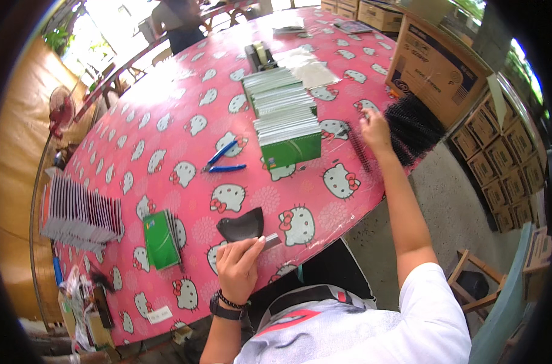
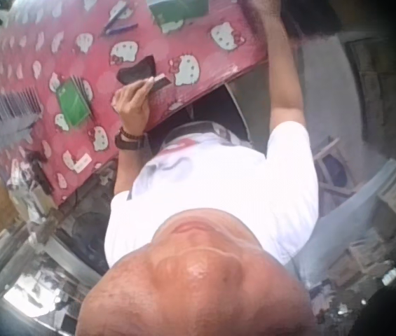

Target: The person assembles spiral-bound notebooks by inserting black spiral coils into green notebook covers. They retrieve notebooks from a cardboard box, align the coils, and secure them into the covers one at a time, stacking the finished units on the table.

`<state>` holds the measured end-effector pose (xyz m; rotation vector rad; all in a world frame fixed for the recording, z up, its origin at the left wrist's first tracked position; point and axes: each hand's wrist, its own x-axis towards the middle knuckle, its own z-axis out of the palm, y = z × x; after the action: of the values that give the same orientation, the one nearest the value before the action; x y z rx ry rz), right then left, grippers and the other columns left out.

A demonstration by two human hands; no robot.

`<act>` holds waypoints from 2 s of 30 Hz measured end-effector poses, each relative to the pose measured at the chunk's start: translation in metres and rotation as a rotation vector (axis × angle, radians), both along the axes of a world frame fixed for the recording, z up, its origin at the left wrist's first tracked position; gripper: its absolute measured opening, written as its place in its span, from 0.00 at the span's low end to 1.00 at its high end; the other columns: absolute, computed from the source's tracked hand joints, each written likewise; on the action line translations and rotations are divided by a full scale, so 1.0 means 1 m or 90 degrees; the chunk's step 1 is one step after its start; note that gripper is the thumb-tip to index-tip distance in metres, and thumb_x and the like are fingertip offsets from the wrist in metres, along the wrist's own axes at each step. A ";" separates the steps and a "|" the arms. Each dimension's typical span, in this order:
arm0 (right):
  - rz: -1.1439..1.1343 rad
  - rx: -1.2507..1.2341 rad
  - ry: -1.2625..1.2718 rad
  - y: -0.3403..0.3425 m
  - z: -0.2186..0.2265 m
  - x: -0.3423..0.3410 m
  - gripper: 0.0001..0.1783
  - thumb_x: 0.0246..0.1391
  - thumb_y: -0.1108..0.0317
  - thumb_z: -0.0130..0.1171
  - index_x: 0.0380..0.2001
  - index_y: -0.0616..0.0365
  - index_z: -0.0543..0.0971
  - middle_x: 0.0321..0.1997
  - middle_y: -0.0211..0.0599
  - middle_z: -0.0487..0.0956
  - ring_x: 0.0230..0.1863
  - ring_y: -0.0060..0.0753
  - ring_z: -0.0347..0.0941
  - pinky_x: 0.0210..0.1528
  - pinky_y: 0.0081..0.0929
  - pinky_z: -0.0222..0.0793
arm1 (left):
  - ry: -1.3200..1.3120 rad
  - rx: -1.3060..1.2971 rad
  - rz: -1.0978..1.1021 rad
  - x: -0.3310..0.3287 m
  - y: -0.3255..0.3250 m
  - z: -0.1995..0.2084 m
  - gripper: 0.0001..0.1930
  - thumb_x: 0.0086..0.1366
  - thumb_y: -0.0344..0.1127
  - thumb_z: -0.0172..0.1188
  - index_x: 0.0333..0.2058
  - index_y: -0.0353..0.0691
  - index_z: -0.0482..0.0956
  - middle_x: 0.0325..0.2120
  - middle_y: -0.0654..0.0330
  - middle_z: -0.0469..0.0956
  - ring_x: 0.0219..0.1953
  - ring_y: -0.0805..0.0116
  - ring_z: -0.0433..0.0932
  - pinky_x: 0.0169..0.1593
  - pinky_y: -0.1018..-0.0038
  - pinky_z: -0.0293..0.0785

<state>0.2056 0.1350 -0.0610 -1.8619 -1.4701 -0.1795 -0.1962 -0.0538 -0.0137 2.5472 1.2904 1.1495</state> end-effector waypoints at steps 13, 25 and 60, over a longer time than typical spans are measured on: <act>0.644 -0.236 0.381 -0.154 0.042 -0.183 0.10 0.46 0.77 0.61 0.36 0.58 0.79 0.33 0.35 0.76 0.33 0.29 0.75 0.35 0.24 0.71 | -0.054 -0.060 -0.016 -0.011 -0.001 -0.001 0.13 0.52 0.22 0.60 0.37 0.42 0.82 0.31 0.63 0.80 0.31 0.66 0.76 0.38 0.72 0.65; 0.785 -0.290 0.300 -0.148 0.040 -0.180 0.13 0.48 0.79 0.58 0.39 0.58 0.78 0.30 0.37 0.76 0.34 0.35 0.74 0.36 0.29 0.69 | -0.065 -0.076 -0.022 -0.015 -0.001 -0.005 0.14 0.53 0.23 0.57 0.39 0.43 0.81 0.33 0.63 0.80 0.35 0.65 0.78 0.41 0.69 0.67; 0.576 -0.205 0.196 -0.095 0.010 -0.236 0.20 0.43 0.70 0.64 0.42 0.58 0.75 0.34 0.40 0.76 0.32 0.29 0.76 0.35 0.27 0.73 | 0.024 -0.087 0.051 0.018 -0.012 0.002 0.09 0.54 0.37 0.62 0.35 0.48 0.77 0.31 0.68 0.75 0.35 0.69 0.72 0.43 0.67 0.56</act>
<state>-0.0303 0.0397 -0.0507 -1.1901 -2.0237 0.7728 -0.1783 -0.0662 -0.0115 2.4519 1.4389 0.9935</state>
